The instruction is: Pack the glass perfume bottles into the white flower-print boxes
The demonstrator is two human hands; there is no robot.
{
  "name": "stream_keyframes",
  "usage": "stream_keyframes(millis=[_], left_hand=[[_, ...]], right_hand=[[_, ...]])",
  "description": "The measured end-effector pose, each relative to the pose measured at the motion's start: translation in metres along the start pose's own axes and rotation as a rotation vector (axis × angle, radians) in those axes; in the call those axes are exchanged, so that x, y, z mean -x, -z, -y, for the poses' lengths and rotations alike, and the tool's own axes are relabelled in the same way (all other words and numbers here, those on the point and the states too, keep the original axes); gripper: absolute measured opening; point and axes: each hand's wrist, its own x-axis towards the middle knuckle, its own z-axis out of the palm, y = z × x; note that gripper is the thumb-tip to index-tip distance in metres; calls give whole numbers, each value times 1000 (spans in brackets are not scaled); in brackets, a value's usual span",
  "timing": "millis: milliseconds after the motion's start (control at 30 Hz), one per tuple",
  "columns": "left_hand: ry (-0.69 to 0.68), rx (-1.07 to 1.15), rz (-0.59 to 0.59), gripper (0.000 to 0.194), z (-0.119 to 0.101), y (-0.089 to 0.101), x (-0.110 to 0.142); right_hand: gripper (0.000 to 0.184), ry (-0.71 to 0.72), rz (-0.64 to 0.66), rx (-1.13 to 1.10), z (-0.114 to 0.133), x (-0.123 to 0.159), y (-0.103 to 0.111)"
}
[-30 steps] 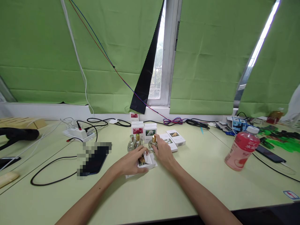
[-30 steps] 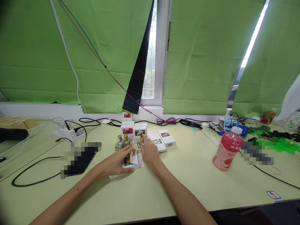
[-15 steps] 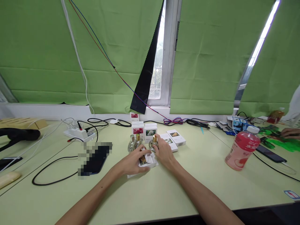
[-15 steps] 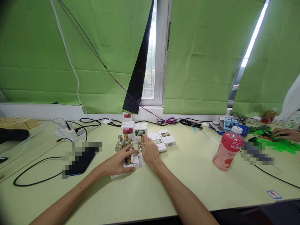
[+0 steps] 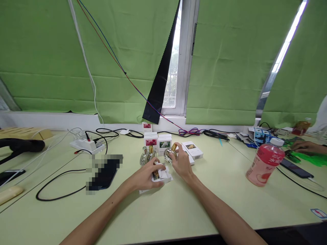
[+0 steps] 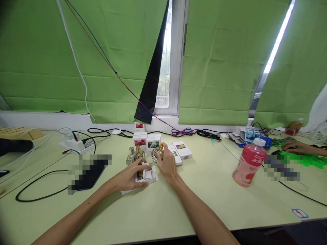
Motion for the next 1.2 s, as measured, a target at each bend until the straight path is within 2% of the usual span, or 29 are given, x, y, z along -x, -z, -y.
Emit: stream_keyframes(millis=[133, 367, 500, 800, 1200], left_hand=[[4, -4, -6, 43, -1, -1, 0], [18, -25, -20, 38, -3, -3, -1], [11, -28, -54, 41, -2, -4, -3], [-4, -9, -183, 46, 2, -11, -5], [-11, -1, -249, 47, 2, -13, -6]], right_hand=[[43, -86, -69, -101, 3, 0, 0], [43, -218, -106, -134, 5, 0, 1], [43, -269, -128, -165, 2, -1, 1], [44, -316, -175, -216, 4, -1, 3], [40, -328, -185, -220, 2, 0, 0]])
